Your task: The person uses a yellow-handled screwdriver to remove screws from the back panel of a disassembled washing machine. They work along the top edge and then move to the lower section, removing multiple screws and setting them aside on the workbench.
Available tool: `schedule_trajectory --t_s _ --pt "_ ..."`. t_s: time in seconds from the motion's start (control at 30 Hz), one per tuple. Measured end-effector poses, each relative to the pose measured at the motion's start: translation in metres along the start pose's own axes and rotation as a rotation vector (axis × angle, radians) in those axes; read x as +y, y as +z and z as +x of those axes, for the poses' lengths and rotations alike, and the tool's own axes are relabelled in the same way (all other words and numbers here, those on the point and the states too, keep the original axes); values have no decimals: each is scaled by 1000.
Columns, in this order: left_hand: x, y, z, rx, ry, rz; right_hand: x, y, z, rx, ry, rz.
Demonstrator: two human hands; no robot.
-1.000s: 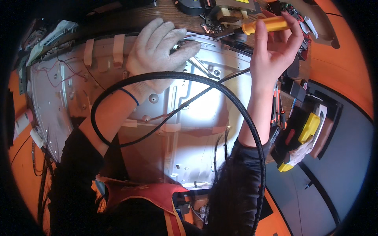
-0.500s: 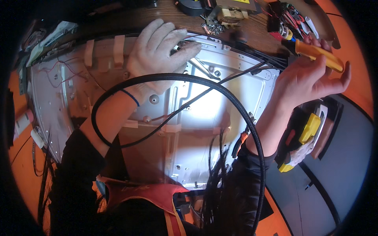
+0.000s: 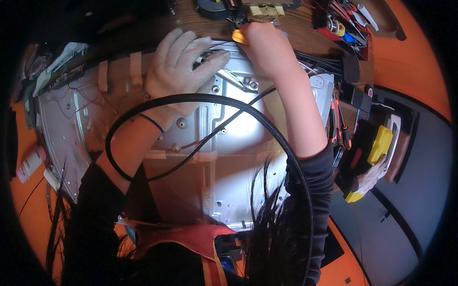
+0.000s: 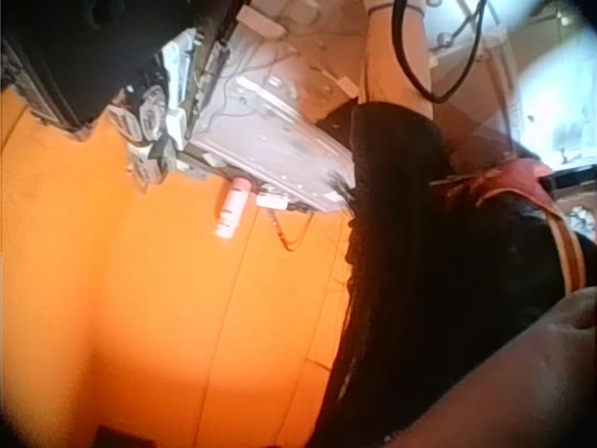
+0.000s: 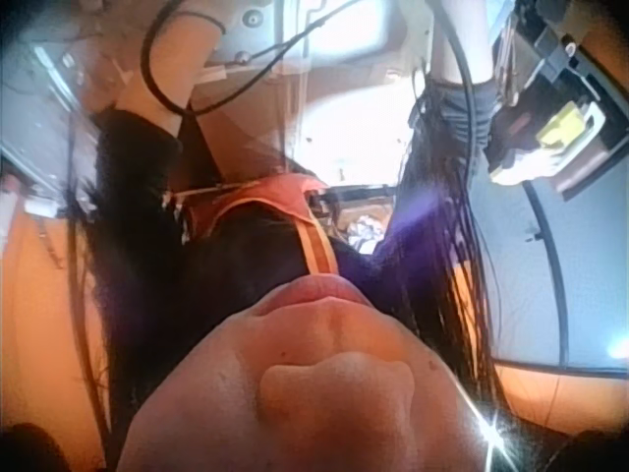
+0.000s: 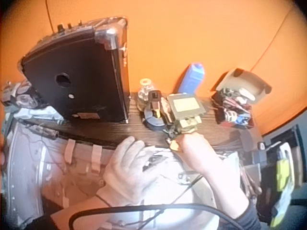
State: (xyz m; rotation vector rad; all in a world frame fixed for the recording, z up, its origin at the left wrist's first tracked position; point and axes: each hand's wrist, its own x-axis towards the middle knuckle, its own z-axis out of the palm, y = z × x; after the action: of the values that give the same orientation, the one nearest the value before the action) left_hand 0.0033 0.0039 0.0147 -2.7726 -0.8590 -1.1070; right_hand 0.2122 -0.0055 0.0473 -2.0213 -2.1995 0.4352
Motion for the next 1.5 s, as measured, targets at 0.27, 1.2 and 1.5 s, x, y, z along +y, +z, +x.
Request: schedule_trajectory --t_s 0.27,1.2,1.5 --pt "1 -2 5 0 5 -33 26 -16 -14 286 25 44" --pt "2 -2 2 -3 -23 -27 25 21 -62 347 27 115" --pt "1 0 3 46 -20 -15 23 21 -61 366 73 119"
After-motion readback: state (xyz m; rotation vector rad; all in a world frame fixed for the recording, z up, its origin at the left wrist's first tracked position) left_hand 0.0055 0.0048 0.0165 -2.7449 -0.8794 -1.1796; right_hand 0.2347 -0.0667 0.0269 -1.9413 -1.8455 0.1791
